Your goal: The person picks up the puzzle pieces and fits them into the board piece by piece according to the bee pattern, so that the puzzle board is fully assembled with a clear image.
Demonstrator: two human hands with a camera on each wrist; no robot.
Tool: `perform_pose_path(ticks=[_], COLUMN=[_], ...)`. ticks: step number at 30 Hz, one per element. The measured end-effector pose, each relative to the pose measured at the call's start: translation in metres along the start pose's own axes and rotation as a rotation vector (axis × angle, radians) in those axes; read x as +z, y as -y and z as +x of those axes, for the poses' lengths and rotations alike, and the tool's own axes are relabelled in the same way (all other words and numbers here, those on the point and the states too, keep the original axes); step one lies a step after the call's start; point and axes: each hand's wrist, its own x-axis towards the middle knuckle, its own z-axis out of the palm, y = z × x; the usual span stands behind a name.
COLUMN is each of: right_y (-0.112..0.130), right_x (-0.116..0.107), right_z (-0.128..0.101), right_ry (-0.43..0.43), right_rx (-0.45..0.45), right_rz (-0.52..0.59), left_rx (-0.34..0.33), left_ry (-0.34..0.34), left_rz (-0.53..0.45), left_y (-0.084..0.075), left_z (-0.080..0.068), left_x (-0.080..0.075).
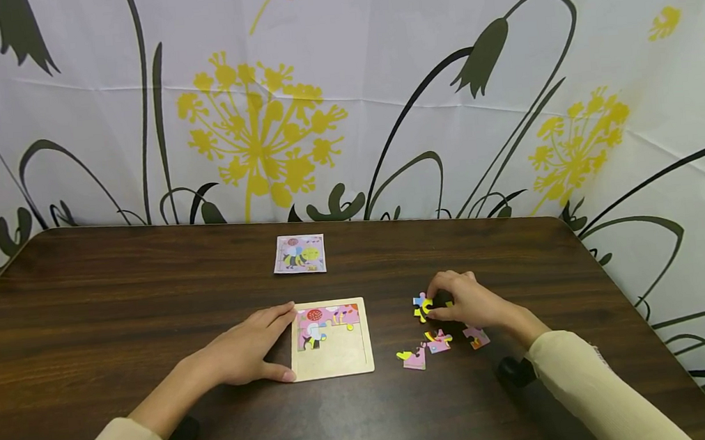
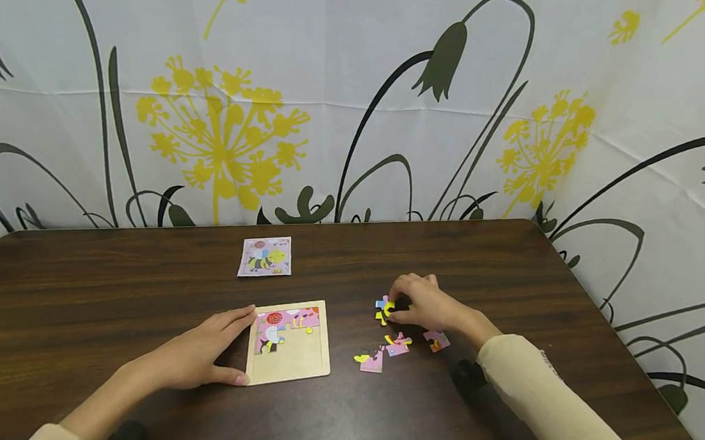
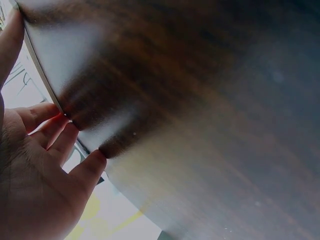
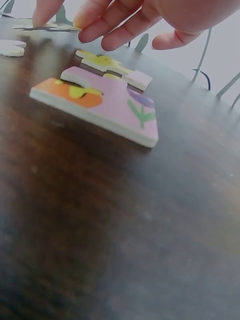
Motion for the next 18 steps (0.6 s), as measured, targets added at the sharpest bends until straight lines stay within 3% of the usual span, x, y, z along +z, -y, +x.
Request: perform_pose_path(ticks=[18], right_y=[0.02], right_x=[-0.002], right_z=[0.016], right_ry=[-0.009], right_rx=[-0.052], right_rz=[0.036], left_rx=[0.011], left_ry=[-0.001], left_rz=[-0.004], left_y=[0.0], left_z=[0.0], left_x=[0.001])
